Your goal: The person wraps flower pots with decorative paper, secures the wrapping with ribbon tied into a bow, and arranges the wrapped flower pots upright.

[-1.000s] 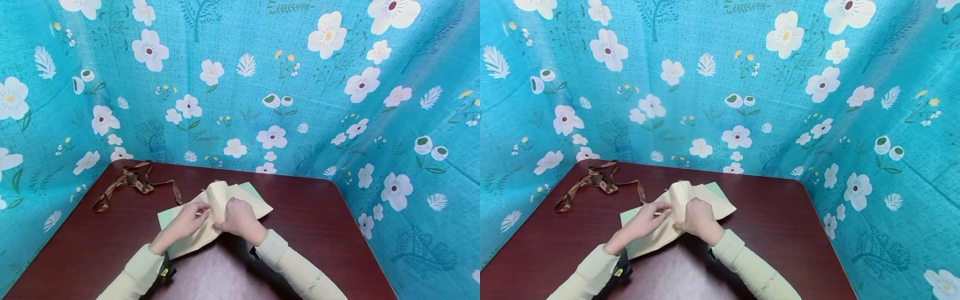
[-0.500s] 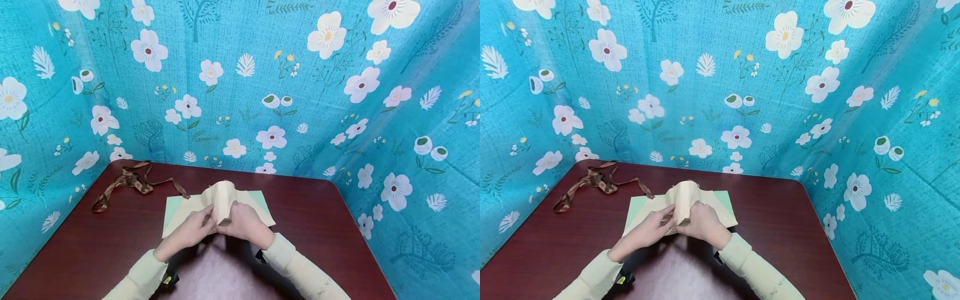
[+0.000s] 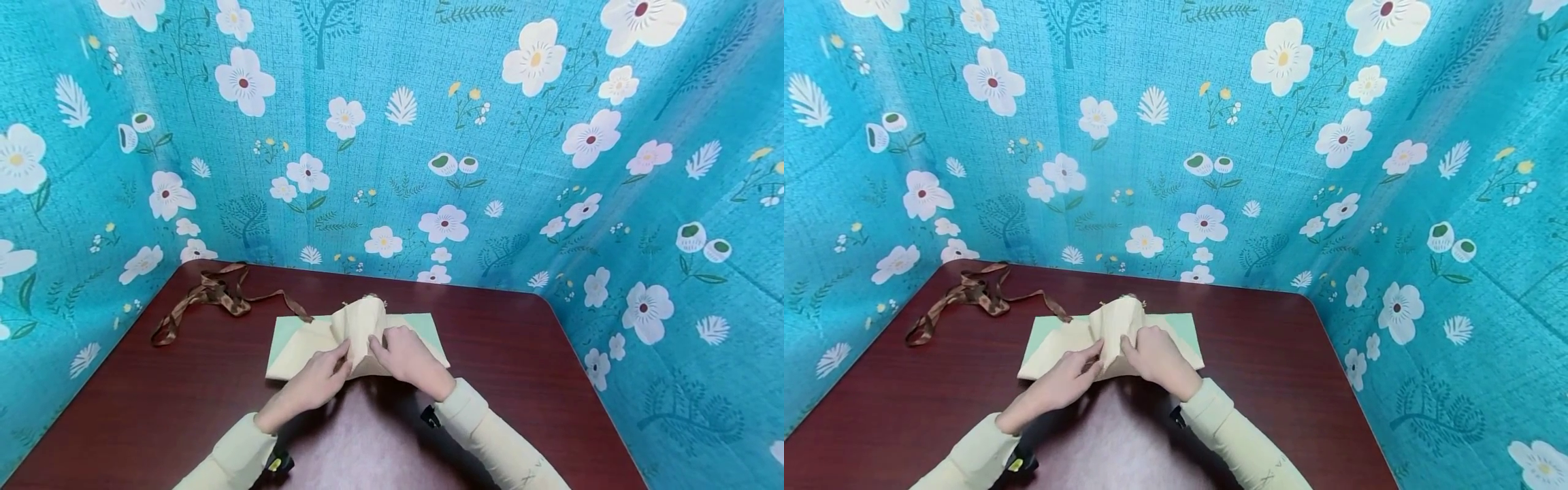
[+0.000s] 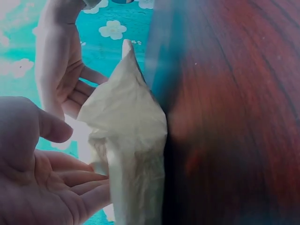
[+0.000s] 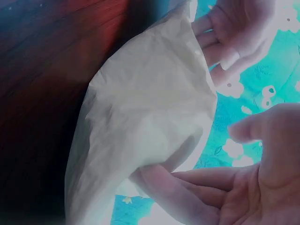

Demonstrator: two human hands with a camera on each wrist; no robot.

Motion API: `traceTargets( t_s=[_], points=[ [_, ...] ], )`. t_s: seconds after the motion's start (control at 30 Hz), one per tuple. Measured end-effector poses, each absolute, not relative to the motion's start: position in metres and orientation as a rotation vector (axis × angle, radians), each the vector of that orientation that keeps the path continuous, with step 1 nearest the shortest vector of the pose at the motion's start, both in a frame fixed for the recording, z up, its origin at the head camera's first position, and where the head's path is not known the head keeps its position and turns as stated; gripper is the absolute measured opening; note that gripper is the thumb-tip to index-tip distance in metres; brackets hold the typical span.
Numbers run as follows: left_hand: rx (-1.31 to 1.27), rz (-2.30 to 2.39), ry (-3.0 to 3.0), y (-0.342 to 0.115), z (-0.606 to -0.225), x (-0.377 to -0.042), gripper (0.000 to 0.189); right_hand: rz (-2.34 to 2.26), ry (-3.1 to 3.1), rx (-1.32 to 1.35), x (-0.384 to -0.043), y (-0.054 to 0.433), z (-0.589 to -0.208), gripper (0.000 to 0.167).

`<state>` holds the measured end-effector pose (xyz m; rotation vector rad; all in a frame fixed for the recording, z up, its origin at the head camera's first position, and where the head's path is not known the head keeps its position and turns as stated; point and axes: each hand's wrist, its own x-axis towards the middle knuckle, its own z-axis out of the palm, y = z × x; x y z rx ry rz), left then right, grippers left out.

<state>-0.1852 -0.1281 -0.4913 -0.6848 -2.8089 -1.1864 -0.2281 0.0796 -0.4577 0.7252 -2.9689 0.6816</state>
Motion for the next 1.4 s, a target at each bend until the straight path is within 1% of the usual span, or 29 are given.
traceTargets(
  t_s=[0.13, 0.37, 0.63, 0.83, 0.97, 1.13, 1.3, 1.37, 1.4],
  points=[
    [-0.725, -1.238, -2.769, -0.127, -0.495, -0.187, 0.054, 0.747, -2.924, 0.702, -0.234, 0.085, -0.461, 0.054],
    [-0.845, -1.400, -2.674, -0.117, -0.501, -0.191, 0.056, 0.760, -2.931, 0.633, -0.238, 0.093, -0.462, 0.054],
    [-0.845, -1.344, -2.704, -0.098, -0.499, -0.198, 0.056, 0.745, -2.985, 0.480, -0.244, 0.104, -0.460, 0.051],
    [-0.875, -1.333, -2.740, -0.083, -0.497, -0.200, 0.064, 0.723, -3.060, 0.365, -0.247, 0.111, -0.456, 0.052],
    [-0.877, -1.314, -2.757, -0.079, -0.498, -0.199, 0.067, 0.675, -3.071, 0.347, -0.250, 0.113, -0.456, 0.053],
    [-0.899, -1.300, -2.760, -0.082, -0.498, -0.199, 0.059, 0.593, -3.051, 0.375, -0.254, 0.109, -0.456, 0.052],
    [-0.917, -1.290, -2.722, -0.084, -0.500, -0.200, 0.035, 0.487, -3.060, 0.331, -0.258, 0.100, -0.457, 0.053],
    [-0.909, -1.297, -2.719, -0.084, -0.501, -0.199, 0.036, 0.450, -3.068, 0.311, -0.258, 0.097, -0.456, 0.054],
    [-0.905, -1.305, -2.728, -0.084, -0.501, -0.198, 0.042, 0.437, -3.074, 0.305, -0.258, 0.097, -0.456, 0.055]
  ],
)
